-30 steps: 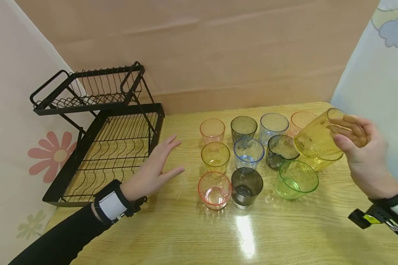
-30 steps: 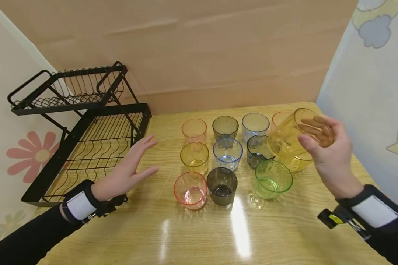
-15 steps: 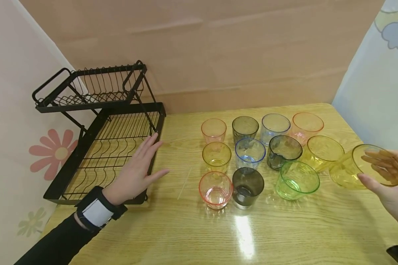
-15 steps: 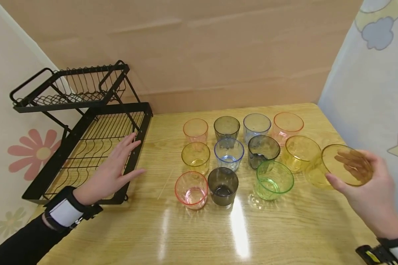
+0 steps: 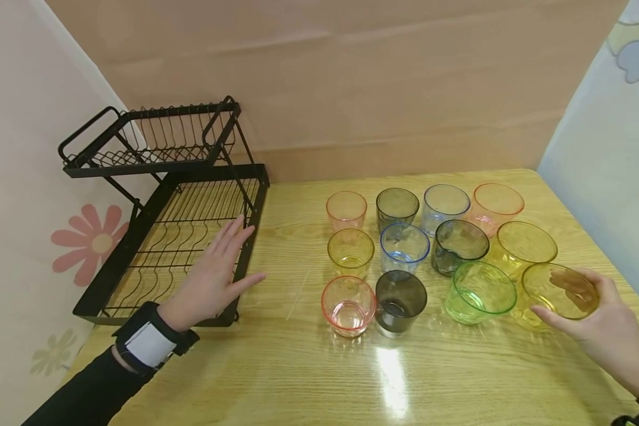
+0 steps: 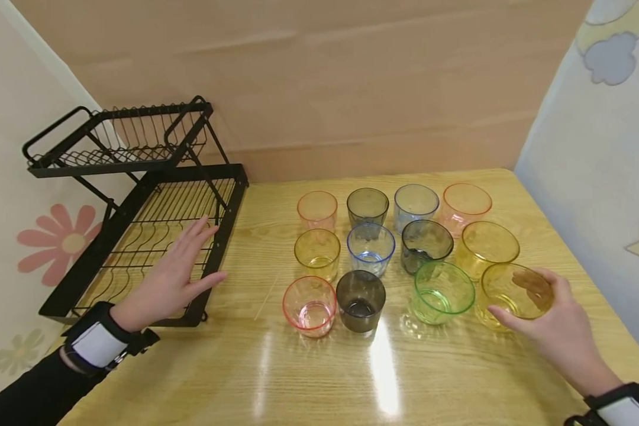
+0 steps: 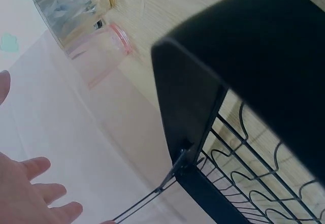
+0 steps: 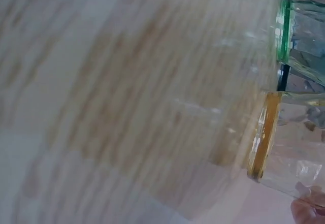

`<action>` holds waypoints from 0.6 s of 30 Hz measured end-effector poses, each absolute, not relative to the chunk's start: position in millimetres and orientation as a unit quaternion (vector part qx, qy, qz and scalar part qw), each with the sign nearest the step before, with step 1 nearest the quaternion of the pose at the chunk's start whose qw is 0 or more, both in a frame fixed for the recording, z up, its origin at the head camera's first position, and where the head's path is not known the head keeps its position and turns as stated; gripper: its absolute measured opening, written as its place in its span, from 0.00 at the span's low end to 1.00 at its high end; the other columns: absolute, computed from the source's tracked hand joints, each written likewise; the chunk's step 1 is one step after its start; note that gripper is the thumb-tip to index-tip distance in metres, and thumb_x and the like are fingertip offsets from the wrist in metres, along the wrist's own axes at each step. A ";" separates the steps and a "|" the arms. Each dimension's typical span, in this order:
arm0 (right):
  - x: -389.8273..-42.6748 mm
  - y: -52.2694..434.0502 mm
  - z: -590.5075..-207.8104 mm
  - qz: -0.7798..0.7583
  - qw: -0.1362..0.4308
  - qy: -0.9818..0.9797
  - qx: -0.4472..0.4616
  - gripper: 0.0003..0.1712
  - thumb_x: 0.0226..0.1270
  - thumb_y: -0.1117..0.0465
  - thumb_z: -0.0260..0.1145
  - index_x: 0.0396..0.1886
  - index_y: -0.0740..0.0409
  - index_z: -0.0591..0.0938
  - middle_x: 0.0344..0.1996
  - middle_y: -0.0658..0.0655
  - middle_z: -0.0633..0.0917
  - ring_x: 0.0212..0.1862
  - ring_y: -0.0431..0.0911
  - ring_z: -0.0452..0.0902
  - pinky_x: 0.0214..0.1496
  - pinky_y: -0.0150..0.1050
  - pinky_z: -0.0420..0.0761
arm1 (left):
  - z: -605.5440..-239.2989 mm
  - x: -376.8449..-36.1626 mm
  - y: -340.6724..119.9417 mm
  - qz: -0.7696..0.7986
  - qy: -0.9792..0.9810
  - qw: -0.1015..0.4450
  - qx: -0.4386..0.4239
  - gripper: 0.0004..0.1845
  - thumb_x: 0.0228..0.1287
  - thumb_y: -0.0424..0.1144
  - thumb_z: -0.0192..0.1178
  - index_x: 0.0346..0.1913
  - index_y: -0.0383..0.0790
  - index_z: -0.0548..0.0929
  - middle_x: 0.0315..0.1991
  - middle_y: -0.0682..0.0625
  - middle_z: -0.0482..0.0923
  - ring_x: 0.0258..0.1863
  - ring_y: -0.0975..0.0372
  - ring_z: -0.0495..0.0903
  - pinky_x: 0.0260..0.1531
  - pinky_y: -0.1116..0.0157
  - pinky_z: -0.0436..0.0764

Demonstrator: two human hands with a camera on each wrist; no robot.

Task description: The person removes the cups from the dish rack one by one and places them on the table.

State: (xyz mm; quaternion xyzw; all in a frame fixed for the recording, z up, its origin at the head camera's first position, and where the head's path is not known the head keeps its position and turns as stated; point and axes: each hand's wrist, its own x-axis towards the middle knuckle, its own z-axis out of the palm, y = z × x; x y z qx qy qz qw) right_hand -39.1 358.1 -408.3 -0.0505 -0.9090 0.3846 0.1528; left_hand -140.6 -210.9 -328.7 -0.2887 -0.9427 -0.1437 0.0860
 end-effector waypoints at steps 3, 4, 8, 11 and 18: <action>-40.1 357.8 -410.6 0.395 0.150 -0.905 -0.045 0.42 0.55 0.64 0.76 0.60 0.30 0.62 0.47 0.24 0.68 0.47 0.15 0.58 0.46 0.09 0.55 | -327.6 -140.7 -212.6 -0.128 -0.947 0.091 -0.280 0.46 0.64 0.54 0.63 0.75 0.32 0.53 0.76 0.37 0.41 0.75 0.46 0.39 0.67 0.44 0.50; -40.7 357.9 -410.8 0.395 0.147 -0.905 -0.046 0.42 0.55 0.63 0.76 0.60 0.30 0.62 0.46 0.23 0.68 0.46 0.15 0.58 0.45 0.10 0.56 | -327.0 -140.3 -212.7 -0.124 -0.949 0.092 -0.277 0.47 0.64 0.55 0.63 0.75 0.32 0.53 0.76 0.37 0.41 0.75 0.46 0.39 0.68 0.44 0.50; -43.1 362.4 -412.6 0.402 0.123 -0.906 -0.051 0.42 0.58 0.62 0.75 0.64 0.36 0.61 0.47 0.26 0.68 0.44 0.15 0.60 0.40 0.14 0.66 | -326.3 -138.0 -212.6 -0.108 -0.958 0.087 -0.251 0.48 0.64 0.59 0.61 0.75 0.33 0.52 0.76 0.37 0.40 0.74 0.44 0.40 0.66 0.40 0.51; -42.4 368.8 -413.0 0.391 0.093 -0.914 -0.053 0.45 0.63 0.61 0.71 0.73 0.47 0.56 0.58 0.45 0.71 0.53 0.23 0.62 0.42 0.21 0.71 | -325.9 -135.9 -214.1 -0.081 -0.966 0.097 -0.225 0.50 0.61 0.63 0.60 0.75 0.35 0.54 0.76 0.35 0.43 0.73 0.41 0.44 0.61 0.35 0.55; -49.7 376.1 -389.6 0.374 0.123 -0.919 -0.013 0.37 0.76 0.63 0.52 0.77 0.62 0.45 0.72 0.77 0.45 0.73 0.68 0.35 0.67 0.69 0.36 | -307.2 -141.5 -216.8 -0.023 -0.977 0.130 -0.169 0.55 0.54 0.72 0.59 0.75 0.38 0.55 0.75 0.34 0.46 0.73 0.40 0.47 0.58 0.30 0.54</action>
